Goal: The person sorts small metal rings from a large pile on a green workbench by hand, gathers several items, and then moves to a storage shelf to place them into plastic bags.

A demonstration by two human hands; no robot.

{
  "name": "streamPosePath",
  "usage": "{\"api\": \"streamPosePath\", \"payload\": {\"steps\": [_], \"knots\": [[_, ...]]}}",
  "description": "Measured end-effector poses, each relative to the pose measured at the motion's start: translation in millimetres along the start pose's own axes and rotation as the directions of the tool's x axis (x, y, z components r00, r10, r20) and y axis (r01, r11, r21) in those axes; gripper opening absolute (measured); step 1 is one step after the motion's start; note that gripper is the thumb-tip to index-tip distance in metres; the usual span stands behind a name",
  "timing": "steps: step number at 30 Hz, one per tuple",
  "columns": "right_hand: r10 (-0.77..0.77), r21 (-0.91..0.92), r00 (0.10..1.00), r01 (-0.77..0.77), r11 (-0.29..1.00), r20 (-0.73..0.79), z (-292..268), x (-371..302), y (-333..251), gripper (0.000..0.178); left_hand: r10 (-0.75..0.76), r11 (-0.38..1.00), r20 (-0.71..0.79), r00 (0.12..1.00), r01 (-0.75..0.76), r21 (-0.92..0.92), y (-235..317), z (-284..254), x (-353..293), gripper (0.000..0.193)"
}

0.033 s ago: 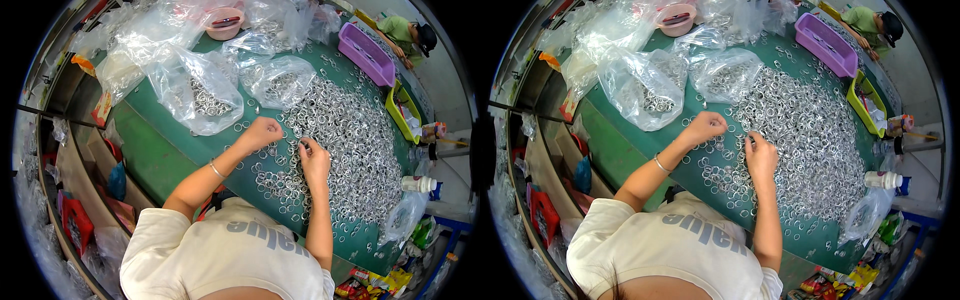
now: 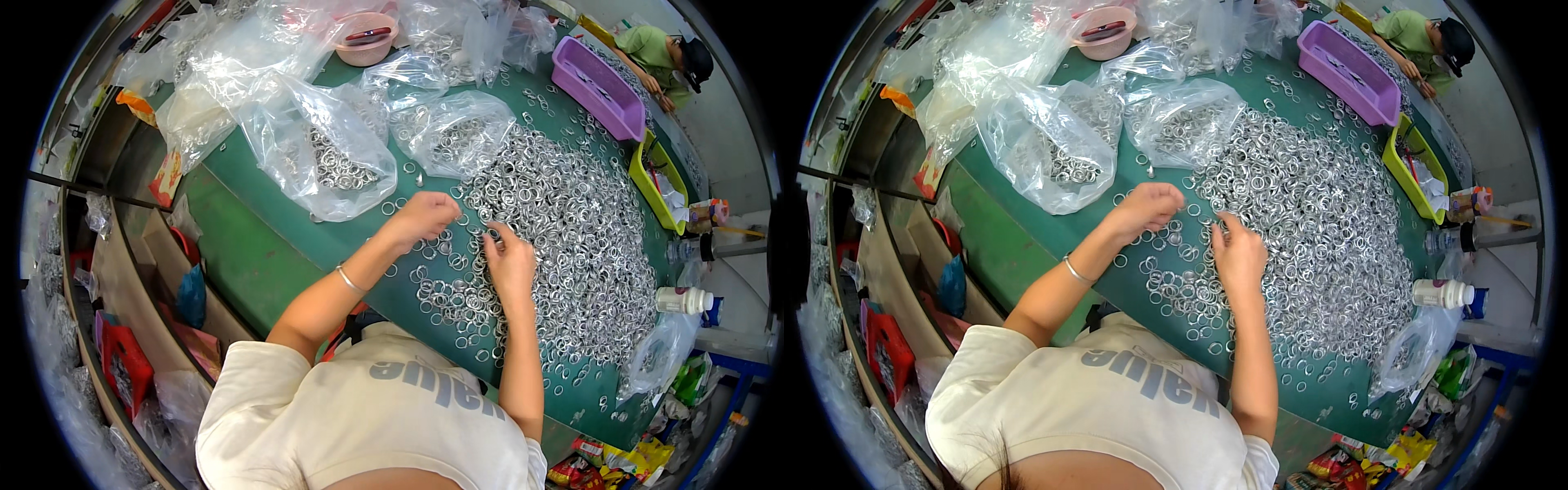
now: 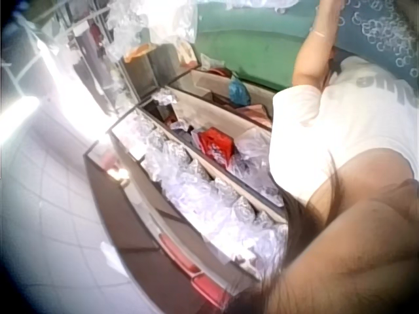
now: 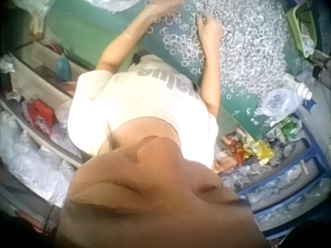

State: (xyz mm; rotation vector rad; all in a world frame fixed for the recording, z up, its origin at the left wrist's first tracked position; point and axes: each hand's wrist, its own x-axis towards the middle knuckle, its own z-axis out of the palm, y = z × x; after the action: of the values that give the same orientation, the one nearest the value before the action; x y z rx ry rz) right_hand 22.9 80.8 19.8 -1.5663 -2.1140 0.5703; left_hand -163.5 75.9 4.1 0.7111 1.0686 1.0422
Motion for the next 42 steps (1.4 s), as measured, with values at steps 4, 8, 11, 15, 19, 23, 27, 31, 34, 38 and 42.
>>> {"api": "streamPosePath", "payload": {"steps": [4, 8, 11, 15, 19, 23, 27, 31, 34, 38, 42], "knots": [[-0.161, -0.197, 0.986, 0.167, 0.966, 0.047, 22, 5, 4, 0.02, -0.007, 0.671, 0.281, 0.96, 0.213, -0.71, -3, -4, -19, 0.007], [0.021, 0.279, 0.998, -0.005, 0.96, -0.053, 15, 6, 10, 0.011, -0.097, 0.789, 0.213, 0.972, 0.205, -0.58, -11, -12, -38, 0.008], [0.122, 0.571, 0.992, -0.119, 0.812, 0.034, 1, -1, 23, 0.007, -0.139, 0.827, 0.1, 0.985, 0.171, -0.535, -18, -5, -46, 0.017], [0.342, 0.742, 0.871, -0.482, 0.465, 0.352, -20, -15, 19, 0.007, -0.167, 0.803, 0.137, 0.976, 0.215, -0.556, -26, 2, -52, 0.026], [0.062, 0.833, 0.839, -0.524, -0.175, 0.541, -22, -30, 29, 0.011, -0.282, 0.793, 0.16, 0.946, 0.324, -0.515, -29, 27, -62, 0.039], [-0.044, 0.618, 0.763, -0.555, -0.557, 0.645, -16, -39, 17, 0.024, -0.331, 0.722, 0.259, 0.907, 0.42, -0.55, -40, 43, -67, 0.042], [-0.157, 0.55, 0.798, -0.528, -0.647, 0.581, -14, -42, 10, 0.037, -0.369, 0.672, 0.28, 0.886, 0.462, -0.578, -49, 47, -69, 0.038], [0.166, 0.829, 0.813, -0.554, -0.078, 0.558, -14, -37, 15, 0.031, -0.23, 0.923, 0.053, 0.972, 0.235, -0.305, -40, 53, -74, 0.027], [0.158, 0.604, 0.978, -0.207, 0.769, 0.135, -6, -21, 10, 0.021, -0.157, 0.982, 0.028, 0.987, 0.159, -0.099, -37, 45, -70, 0.021], [-0.129, -0.201, 0.99, 0.137, 0.97, 0.053, 5, -5, 1, 0.012, -0.116, 0.985, 0.017, 0.993, 0.118, -0.124, -32, 51, -72, 0.02], [-0.106, -0.259, 0.988, 0.131, 0.957, 0.108, 9, 2, 2, 0.008, -0.144, 0.973, 0.003, 0.99, 0.142, -0.182, -35, 52, -79, 0.02]]}}
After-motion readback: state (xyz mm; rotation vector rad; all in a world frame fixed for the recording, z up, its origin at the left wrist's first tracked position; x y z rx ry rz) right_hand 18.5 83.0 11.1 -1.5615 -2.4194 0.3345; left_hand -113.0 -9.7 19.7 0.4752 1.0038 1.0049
